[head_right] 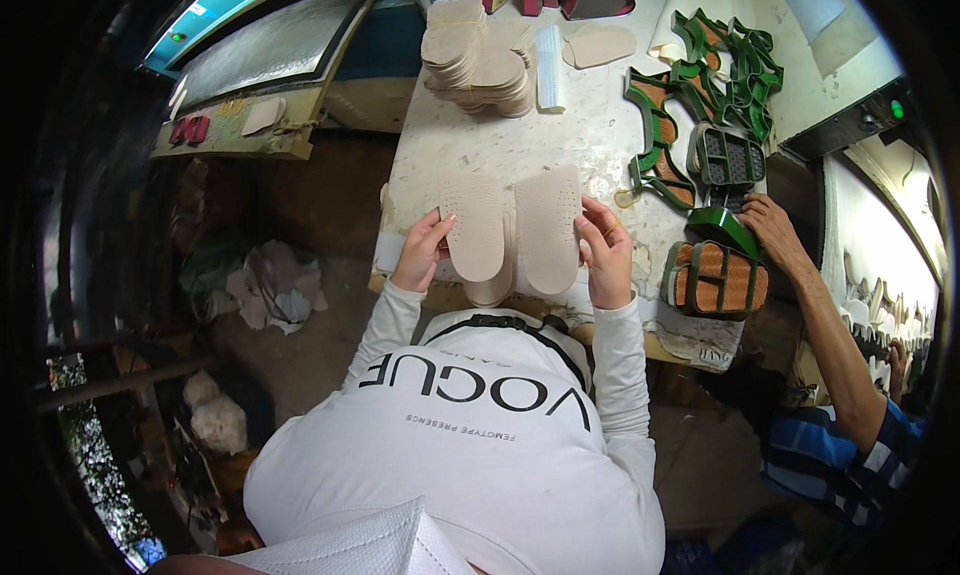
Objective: The person picks up beige insoles and aligns them in pairs, then applies adhesive strips to the insoles and places them on the table. The person handles multiple insoles and adhesive strips throughout the clip.
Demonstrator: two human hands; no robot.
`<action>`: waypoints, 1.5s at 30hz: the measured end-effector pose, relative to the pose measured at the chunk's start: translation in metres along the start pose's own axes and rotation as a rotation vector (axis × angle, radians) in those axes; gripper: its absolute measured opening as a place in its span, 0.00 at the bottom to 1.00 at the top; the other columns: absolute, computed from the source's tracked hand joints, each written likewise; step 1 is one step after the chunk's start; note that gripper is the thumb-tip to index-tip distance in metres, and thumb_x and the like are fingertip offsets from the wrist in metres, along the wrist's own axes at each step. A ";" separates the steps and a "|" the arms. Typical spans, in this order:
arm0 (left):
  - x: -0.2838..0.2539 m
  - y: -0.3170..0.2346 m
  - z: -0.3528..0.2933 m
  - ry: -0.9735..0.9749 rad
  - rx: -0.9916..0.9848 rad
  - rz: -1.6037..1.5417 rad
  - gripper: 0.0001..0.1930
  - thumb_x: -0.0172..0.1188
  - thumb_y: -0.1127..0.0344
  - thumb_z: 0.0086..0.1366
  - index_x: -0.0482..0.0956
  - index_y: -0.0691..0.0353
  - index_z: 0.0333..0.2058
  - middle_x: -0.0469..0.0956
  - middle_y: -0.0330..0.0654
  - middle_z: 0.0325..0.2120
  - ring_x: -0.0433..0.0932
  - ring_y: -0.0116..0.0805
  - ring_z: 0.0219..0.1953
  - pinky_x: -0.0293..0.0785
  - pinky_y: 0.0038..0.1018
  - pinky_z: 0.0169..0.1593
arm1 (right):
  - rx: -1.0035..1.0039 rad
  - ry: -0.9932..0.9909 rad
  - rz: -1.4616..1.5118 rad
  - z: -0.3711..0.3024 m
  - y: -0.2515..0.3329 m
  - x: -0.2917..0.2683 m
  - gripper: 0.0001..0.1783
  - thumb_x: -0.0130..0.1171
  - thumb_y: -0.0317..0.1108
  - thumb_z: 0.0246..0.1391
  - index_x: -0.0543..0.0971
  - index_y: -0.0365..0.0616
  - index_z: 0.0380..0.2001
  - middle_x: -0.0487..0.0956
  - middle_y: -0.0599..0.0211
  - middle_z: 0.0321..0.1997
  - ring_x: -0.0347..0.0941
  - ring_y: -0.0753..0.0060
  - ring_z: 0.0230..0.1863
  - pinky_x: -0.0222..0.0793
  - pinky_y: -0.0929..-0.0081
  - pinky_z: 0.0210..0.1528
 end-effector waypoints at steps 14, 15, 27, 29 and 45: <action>0.012 -0.010 -0.009 0.124 0.124 0.119 0.18 0.51 0.63 0.68 0.69 0.64 0.53 0.77 0.37 0.42 0.77 0.23 0.40 0.75 0.22 0.44 | -0.018 0.035 -0.081 -0.002 -0.015 0.031 0.18 0.56 0.32 0.57 0.73 0.41 0.52 0.75 0.76 0.35 0.66 0.90 0.27 0.60 0.91 0.20; 0.014 -0.009 -0.009 0.131 0.125 0.109 0.18 0.51 0.63 0.67 0.69 0.64 0.53 0.77 0.38 0.42 0.77 0.24 0.41 0.75 0.22 0.44 | -0.037 0.046 -0.123 -0.004 -0.015 0.035 0.18 0.56 0.32 0.57 0.73 0.41 0.51 0.75 0.76 0.35 0.66 0.90 0.26 0.60 0.90 0.20; 0.009 -0.009 -0.008 0.116 0.024 -0.022 0.16 0.47 0.60 0.69 0.72 0.63 0.49 0.79 0.36 0.35 0.79 0.23 0.33 0.77 0.22 0.38 | -0.245 -0.128 -0.185 0.003 0.009 0.010 0.18 0.55 0.30 0.58 0.74 0.40 0.52 0.78 0.74 0.35 0.63 0.93 0.23 0.57 0.92 0.19; 0.006 -0.008 -0.008 0.102 0.000 -0.016 0.16 0.46 0.60 0.69 0.72 0.63 0.48 0.79 0.37 0.35 0.79 0.23 0.33 0.77 0.22 0.38 | -0.224 -0.138 -0.161 0.002 0.012 0.006 0.19 0.56 0.31 0.58 0.73 0.40 0.52 0.78 0.74 0.36 0.62 0.94 0.22 0.55 0.92 0.19; 0.021 0.003 -0.007 0.148 -0.054 0.057 0.16 0.47 0.59 0.70 0.73 0.63 0.47 0.79 0.37 0.36 0.78 0.21 0.35 0.75 0.19 0.37 | -0.331 0.029 -0.425 -0.004 -0.016 0.050 0.18 0.59 0.28 0.54 0.76 0.42 0.50 0.75 0.72 0.35 0.66 0.87 0.24 0.62 0.88 0.20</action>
Point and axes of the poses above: each hand's wrist, its own z-axis towards the middle knuckle, its own x-axis out of the palm, y = z × x, the point moved 4 cm from there along z, towards the middle knuckle
